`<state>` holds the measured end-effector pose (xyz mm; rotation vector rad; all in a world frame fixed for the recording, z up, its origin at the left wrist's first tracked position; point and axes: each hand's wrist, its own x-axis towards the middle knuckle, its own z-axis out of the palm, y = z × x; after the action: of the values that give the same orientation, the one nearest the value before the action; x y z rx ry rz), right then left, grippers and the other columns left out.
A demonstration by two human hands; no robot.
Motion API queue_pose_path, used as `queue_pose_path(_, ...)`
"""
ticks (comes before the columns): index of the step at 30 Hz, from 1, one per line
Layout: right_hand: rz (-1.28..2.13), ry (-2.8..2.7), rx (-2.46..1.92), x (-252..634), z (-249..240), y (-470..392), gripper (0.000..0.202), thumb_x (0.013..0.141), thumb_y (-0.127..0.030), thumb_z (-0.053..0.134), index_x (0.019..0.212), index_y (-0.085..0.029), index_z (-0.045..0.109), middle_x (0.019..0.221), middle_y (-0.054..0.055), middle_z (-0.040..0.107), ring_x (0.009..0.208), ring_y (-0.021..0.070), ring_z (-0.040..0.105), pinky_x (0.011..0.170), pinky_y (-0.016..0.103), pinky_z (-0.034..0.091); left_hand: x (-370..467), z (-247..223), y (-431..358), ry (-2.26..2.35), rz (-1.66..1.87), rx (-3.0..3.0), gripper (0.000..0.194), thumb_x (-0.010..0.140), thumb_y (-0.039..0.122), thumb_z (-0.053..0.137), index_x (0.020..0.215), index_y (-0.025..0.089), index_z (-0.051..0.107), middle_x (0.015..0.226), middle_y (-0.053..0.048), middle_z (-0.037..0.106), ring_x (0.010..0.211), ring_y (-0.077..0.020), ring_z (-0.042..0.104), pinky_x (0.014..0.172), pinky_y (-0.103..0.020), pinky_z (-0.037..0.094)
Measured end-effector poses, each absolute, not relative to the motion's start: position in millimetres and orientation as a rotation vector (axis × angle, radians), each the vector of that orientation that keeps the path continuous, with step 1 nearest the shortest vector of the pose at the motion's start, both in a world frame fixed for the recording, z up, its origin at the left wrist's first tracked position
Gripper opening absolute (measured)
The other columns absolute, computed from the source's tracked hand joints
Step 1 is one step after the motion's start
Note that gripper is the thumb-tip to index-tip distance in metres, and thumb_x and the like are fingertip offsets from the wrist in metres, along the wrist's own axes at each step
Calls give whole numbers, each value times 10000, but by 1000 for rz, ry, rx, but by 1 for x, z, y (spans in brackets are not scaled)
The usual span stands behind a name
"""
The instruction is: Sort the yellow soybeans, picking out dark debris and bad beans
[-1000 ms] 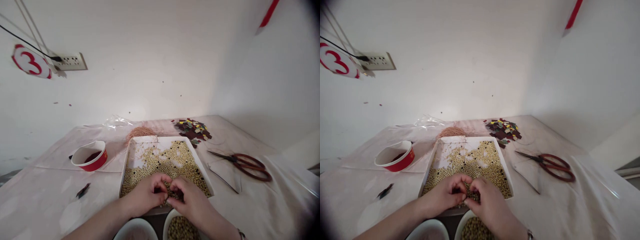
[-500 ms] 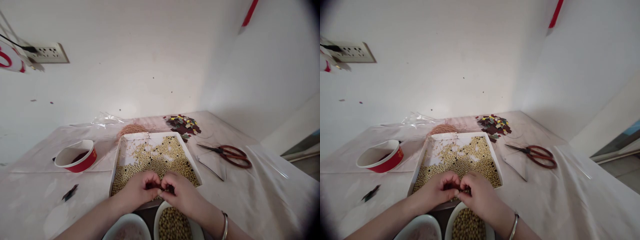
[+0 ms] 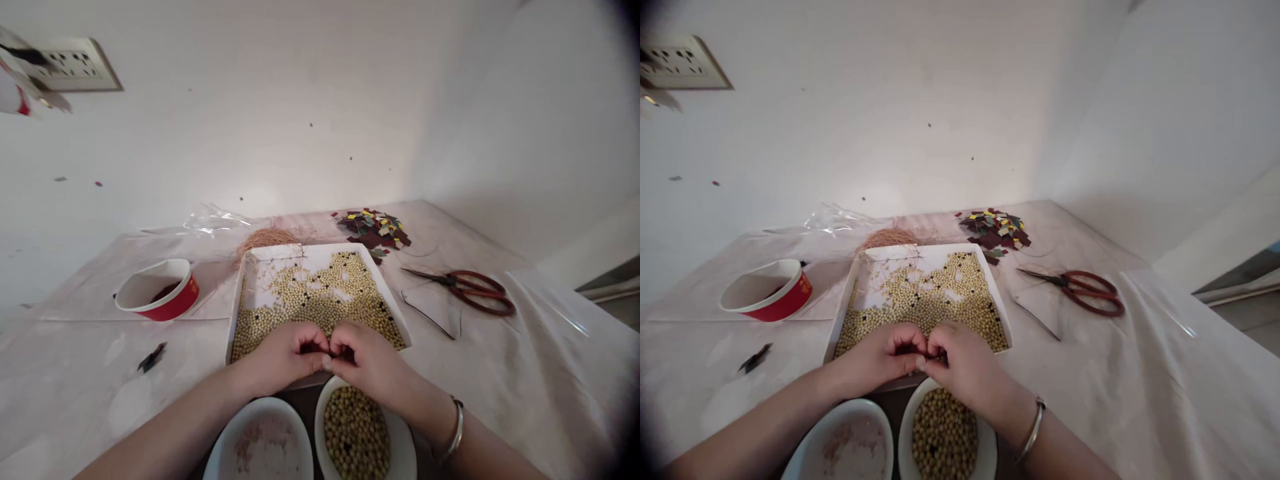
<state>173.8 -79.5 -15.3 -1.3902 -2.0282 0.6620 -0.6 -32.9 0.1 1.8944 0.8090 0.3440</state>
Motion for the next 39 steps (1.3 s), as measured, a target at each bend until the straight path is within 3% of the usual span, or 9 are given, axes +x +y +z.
queue_pose_path(7,668,-2089,-1366,176,-13,-83,82,784,-129,544,760,-183,487,786,2,533,743,137,478,637,257,335,-2,0,-33,862,318,1983,131,811,266,529,800,153,593,722,14,570,669,-102,495,609,-209,374)
queue_pose_path(14,621,-2177,-1370,176,-12,-83,79,821,-112,466,786,-182,469,813,24,525,786,162,469,682,288,352,-1,0,-32,847,318,2059,137,817,280,528,811,159,591,739,13,586,681,-103,515,620,-210,383)
queue_pose_path(20,650,-2188,-1369,179,-14,-81,152,888,-188,405,756,-177,478,780,32,519,756,166,475,666,299,351,-2,0,-31,827,308,2105,199,848,326,486,803,155,579,713,16,564,663,-98,502,599,-204,377)
queue_pose_path(39,569,-2214,-1383,179,-17,-80,170,882,-206,417,736,-175,499,734,25,532,711,159,480,629,282,335,-2,1,-34,784,259,2220,209,824,335,509,798,164,627,672,22,599,623,-96,518,574,-196,379)
